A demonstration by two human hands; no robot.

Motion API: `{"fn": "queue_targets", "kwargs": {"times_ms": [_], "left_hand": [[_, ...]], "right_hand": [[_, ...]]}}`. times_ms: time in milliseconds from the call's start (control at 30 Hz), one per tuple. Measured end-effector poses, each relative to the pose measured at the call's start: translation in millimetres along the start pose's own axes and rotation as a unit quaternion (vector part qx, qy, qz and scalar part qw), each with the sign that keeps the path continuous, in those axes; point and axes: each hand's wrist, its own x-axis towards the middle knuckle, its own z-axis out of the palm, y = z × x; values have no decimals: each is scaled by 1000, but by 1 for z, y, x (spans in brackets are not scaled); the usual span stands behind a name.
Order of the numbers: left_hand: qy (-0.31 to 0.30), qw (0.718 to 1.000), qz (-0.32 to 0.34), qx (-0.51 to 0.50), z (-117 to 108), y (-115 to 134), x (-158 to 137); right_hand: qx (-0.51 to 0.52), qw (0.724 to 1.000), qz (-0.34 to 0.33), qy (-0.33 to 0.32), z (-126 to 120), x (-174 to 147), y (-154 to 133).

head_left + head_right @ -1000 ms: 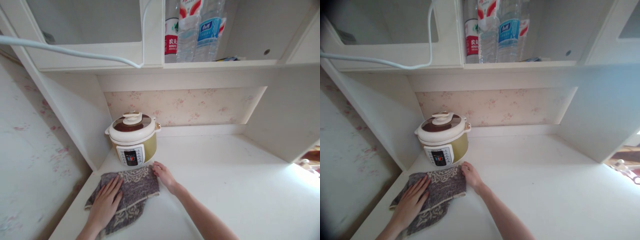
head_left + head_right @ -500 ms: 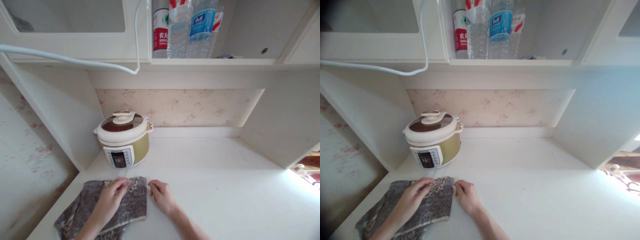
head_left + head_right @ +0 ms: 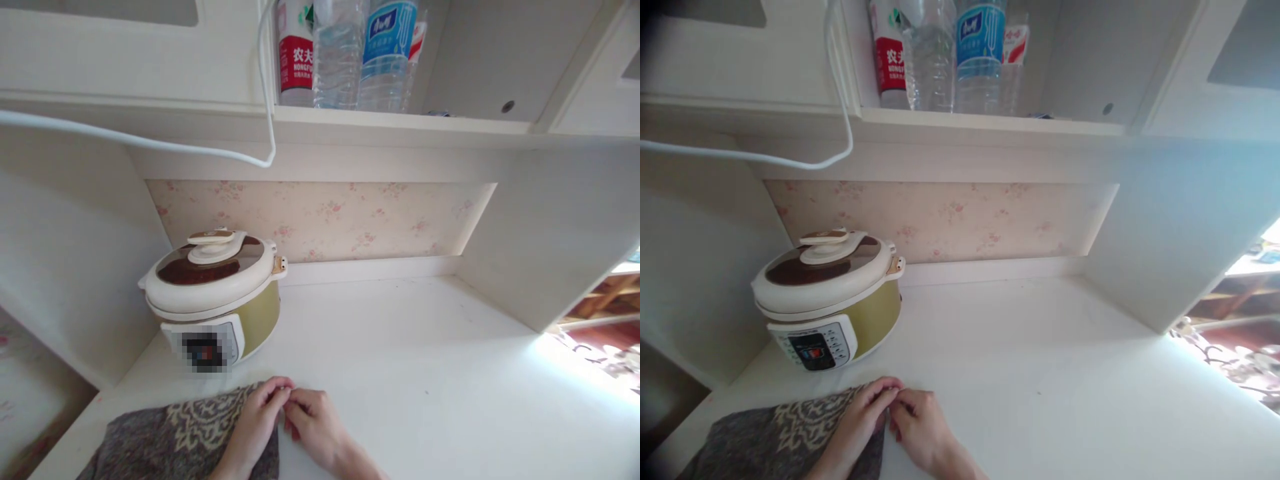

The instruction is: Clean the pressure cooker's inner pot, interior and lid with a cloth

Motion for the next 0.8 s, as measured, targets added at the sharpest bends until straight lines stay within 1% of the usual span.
{"fn": "queue_targets", "kwargs": {"times_ms": [133,267,467,567,800], "left_hand": [[-20,999,-30,-24,0,3,-2],[-40,997,-42,-49,1,2,-2],[-43,997,-30,-58,2,-2,-3],[-53,997,-25,-58,2,0,-4],[-53,997,-23,-55,0,4,-5]], "right_hand": [[22,1000,2,-18,-3,0,-2],[27,999,-4,-27,-4,-3,-5],[-12,1000,-11,-20,-3,-3,-3],[-28,999,-15,-21,-4,-4,-2],[-41,998,-23,-29,-4,-6,-8]]}}
